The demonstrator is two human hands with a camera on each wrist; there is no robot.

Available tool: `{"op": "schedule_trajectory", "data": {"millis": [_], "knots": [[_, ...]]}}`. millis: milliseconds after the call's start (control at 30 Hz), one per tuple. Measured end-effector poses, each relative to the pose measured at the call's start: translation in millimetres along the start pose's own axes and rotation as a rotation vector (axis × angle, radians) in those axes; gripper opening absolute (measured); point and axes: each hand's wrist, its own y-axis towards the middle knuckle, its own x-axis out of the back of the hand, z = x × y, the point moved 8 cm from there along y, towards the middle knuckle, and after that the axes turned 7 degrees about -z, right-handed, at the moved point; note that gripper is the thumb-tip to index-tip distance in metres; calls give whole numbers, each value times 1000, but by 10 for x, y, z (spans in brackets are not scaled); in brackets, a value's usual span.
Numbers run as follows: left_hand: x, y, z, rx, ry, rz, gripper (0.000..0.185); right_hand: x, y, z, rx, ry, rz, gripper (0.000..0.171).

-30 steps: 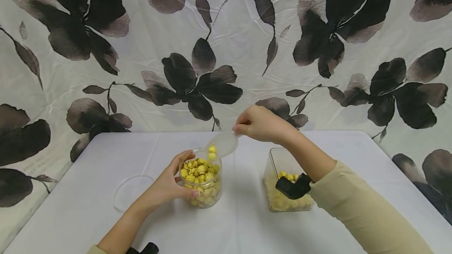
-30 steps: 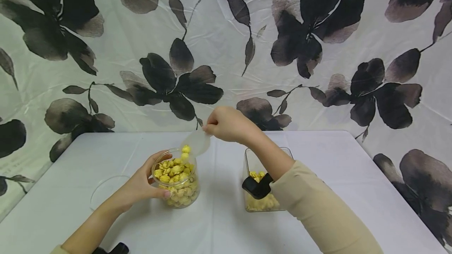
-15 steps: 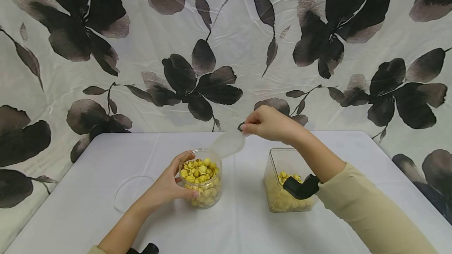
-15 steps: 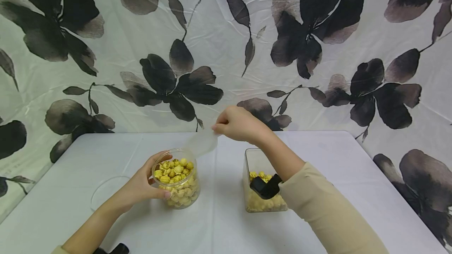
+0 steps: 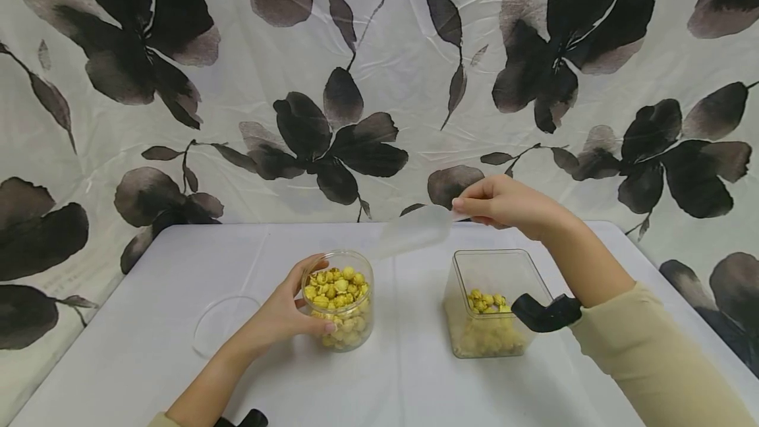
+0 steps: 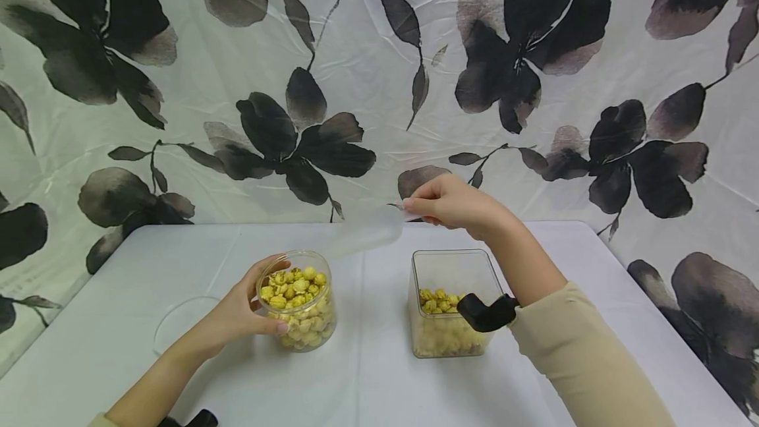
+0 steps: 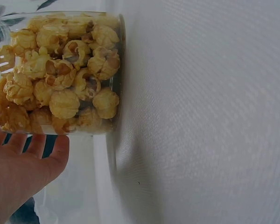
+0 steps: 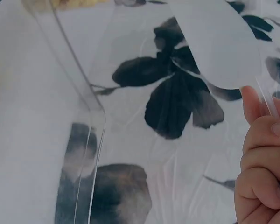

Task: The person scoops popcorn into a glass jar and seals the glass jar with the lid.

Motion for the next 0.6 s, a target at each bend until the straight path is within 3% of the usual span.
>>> {"op": "schedule_trajectory", "data": {"millis": [233, 600], "knots": [[4, -5, -7, -6, -1, -3, 100, 207, -148, -151, 28, 56, 31, 25], [3, 2, 6, 0, 8, -1, 102, 452, -344, -534, -24, 90, 2, 22]]}}
